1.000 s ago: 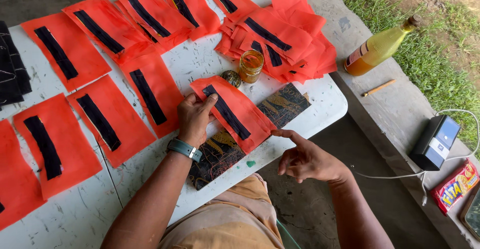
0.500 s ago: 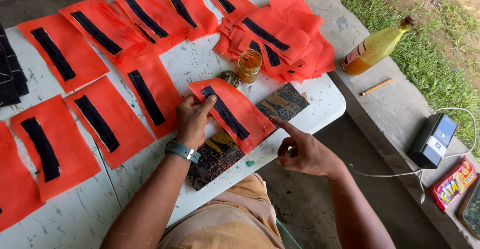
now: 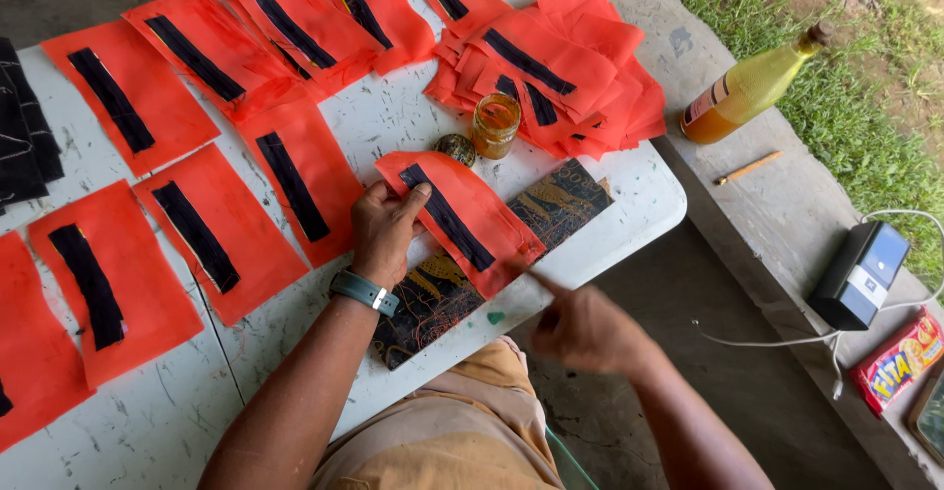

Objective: The person repeatedly picks up orange fabric pouches with black strips, places them on a patterned board, and presses the black strip flat with a finger. The person then sets the pouch aside and repeats the process with the next pouch.

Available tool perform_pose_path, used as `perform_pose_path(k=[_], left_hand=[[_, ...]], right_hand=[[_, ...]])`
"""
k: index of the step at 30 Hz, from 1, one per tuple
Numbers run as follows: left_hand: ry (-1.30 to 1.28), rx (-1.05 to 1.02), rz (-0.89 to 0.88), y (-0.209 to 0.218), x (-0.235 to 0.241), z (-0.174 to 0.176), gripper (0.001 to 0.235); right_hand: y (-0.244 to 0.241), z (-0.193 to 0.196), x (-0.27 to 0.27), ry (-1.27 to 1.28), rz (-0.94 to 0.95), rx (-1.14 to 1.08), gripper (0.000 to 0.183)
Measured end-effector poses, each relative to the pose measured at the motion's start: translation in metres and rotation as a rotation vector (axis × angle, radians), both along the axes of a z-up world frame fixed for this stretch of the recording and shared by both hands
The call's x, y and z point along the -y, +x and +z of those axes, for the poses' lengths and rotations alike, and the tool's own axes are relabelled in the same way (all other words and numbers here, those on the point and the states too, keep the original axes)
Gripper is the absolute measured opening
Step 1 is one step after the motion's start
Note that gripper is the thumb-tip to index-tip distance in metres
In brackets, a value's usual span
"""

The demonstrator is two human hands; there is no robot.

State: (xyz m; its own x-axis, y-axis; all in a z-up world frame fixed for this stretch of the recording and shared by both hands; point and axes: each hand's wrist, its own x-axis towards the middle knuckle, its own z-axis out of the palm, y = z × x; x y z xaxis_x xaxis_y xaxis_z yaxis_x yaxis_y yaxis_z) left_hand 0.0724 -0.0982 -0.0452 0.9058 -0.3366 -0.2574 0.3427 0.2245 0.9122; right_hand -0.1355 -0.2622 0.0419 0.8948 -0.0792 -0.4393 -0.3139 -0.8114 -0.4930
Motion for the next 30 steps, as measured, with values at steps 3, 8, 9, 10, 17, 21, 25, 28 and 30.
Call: perform_pose_path(k=[3,8,9,10,17,21,25,28,30], left_hand=[[-0.06,-0.014,0.007,0.0,0.003,0.0,0.024],[-0.042,-0.004,0.01,0.003,0.001,-0.002,0.024],[-0.043,-0.005,0.011,0.002,0.0,-0.003,0.023],[-0.041,-0.004,0.008,0.001,-0.001,-0.005,0.022],[-0.067,-0.002,0.01,0.004,0.0,-0.005,0.02],[-0.111,0.014,0.0,-0.002,0.003,-0.007,0.02],[-0.103,0.015,-0.008,0.001,-0.003,-0.004,0.025],[-0.132,0.08,-0.025,0.0,0.001,-0.005,0.028],[-0.134,0.113,-0.023,0.003,0.0,-0.005,0.029]], right_hand=[[-0.004,-0.005,-0.004,-0.467,0.301,-0.003,0.091],[0.011,0.008,0.008,-0.275,0.08,0.119,0.066],[0.015,0.012,0.013,-0.237,-0.01,0.21,0.059],[0.017,0.013,0.017,-0.224,-0.032,0.171,0.066],[0.015,0.001,0.032,0.089,-0.113,0.152,0.063],[-0.01,-0.012,0.016,-0.181,0.234,0.138,0.02],[-0.005,-0.012,0.0,-0.263,0.103,0.068,0.076],[0.001,-0.005,0.002,-0.535,0.179,0.026,0.083],[0.004,-0.004,0.004,-0.422,0.272,0.076,0.081]])
